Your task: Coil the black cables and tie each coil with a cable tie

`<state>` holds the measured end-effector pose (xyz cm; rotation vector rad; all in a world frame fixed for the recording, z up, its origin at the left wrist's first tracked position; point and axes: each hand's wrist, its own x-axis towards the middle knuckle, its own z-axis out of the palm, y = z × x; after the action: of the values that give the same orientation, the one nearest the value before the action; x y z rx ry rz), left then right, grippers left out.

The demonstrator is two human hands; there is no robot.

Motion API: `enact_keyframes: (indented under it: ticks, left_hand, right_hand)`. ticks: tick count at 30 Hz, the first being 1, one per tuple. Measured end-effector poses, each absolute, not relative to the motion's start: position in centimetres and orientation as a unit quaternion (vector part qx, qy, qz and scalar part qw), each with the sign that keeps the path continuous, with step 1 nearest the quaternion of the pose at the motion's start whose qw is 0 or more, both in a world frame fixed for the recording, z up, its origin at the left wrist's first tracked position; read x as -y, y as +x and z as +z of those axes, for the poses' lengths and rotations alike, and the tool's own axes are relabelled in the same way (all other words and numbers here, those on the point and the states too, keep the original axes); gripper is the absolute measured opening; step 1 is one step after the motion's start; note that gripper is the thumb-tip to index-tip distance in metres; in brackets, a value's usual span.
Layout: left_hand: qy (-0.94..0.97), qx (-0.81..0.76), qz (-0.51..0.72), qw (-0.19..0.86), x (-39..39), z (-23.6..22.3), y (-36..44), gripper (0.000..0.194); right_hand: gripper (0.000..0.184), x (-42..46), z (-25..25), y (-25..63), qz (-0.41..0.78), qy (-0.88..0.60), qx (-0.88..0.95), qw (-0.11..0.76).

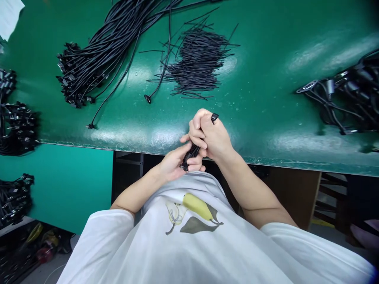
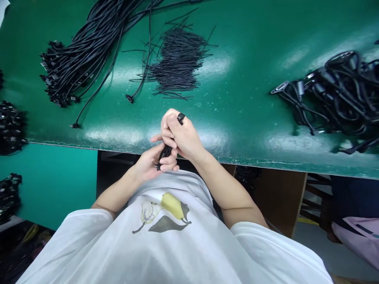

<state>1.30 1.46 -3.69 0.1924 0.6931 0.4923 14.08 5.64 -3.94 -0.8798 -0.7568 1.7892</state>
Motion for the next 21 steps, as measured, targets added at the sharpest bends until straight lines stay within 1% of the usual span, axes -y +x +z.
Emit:
enact_keyframes:
  ticks: [2, 3, 5, 7, 9, 11, 12, 13, 14, 16, 17, 19, 20, 21]
  left_hand:
    - [0.064, -0.335, 0.248, 0.907, -1.6, -3.9, 1.2, 0.032]
    - [0.056, -0.331, 0.250, 0.908, -1.5, -4.1, 1.1, 0.029]
    - [0.068, -0.318, 0.249, 0.912, -1.4, -4.5, 0.9, 0.035]
    - [0.131, -0.319, 0.253, 0.904, -1.1, -4.8, 0.5, 0.043]
    - [0.221, -0.347, 0.259, 0.874, -1.1, -4.9, -0.1, 0.047]
    - [0.279, -0.386, 0.275, 0.835, -1.2, -4.8, -1.0, 0.046]
    - [0.284, -0.403, 0.291, 0.820, -1.4, -4.8, -1.5, 0.044]
    - [0.275, -0.415, 0.309, 0.810, -1.6, -4.8, -1.9, 0.043]
    - [0.257, -0.423, 0.330, 0.804, -1.9, -4.8, -2.2, 0.042]
    - [0.222, -0.429, 0.360, 0.798, -2.4, -4.9, -2.6, 0.040]
    - [0.211, -0.428, 0.366, 0.799, -2.6, -4.9, -2.7, 0.040]
    - [0.199, -0.425, 0.372, 0.801, -2.9, -5.0, -2.7, 0.039]
    - [0.194, -0.426, 0.376, 0.800, -3.1, -5.0, -2.7, 0.038]
    - [0.190, -0.427, 0.381, 0.797, -3.2, -5.1, -2.8, 0.038]
  right_hand:
    - [0.055, -5.7, -4.1, 14.1, 0.738, -0.357, 0.325, 0.471]
    - [0.053, -5.7, -4.1, 14.2, 0.741, -0.345, 0.341, 0.464]
    - [0.050, -5.5, -4.1, 14.4, 0.741, -0.313, 0.389, 0.449]
    - [0.045, -5.5, -3.9, 15.1, 0.727, -0.286, 0.456, 0.426]
    - [0.043, -6.4, -3.6, 16.5, 0.711, -0.260, 0.542, 0.365]
    - [0.046, -8.6, -3.3, 18.8, 0.692, -0.240, 0.622, 0.278]
    - [0.044, -10.4, -3.3, 20.1, 0.668, -0.252, 0.653, 0.252]
    - [0.039, -12.5, -3.4, 21.4, 0.627, -0.292, 0.677, 0.253]
    - [0.031, -14.9, -3.6, 22.7, 0.565, -0.357, 0.693, 0.273]
    - [0.022, -20.1, -4.3, 24.8, 0.378, -0.525, 0.676, 0.353]
    - [0.018, -22.6, -4.8, 25.6, 0.301, -0.579, 0.667, 0.359]
    - [0.007, -26.8, -5.8, 26.5, 0.254, -0.615, 0.665, 0.341]
    - [0.003, -28.3, -6.2, 26.7, 0.251, -0.619, 0.671, 0.323]
    - [0.008, -29.3, -6.6, 26.8, 0.256, -0.619, 0.677, 0.305]
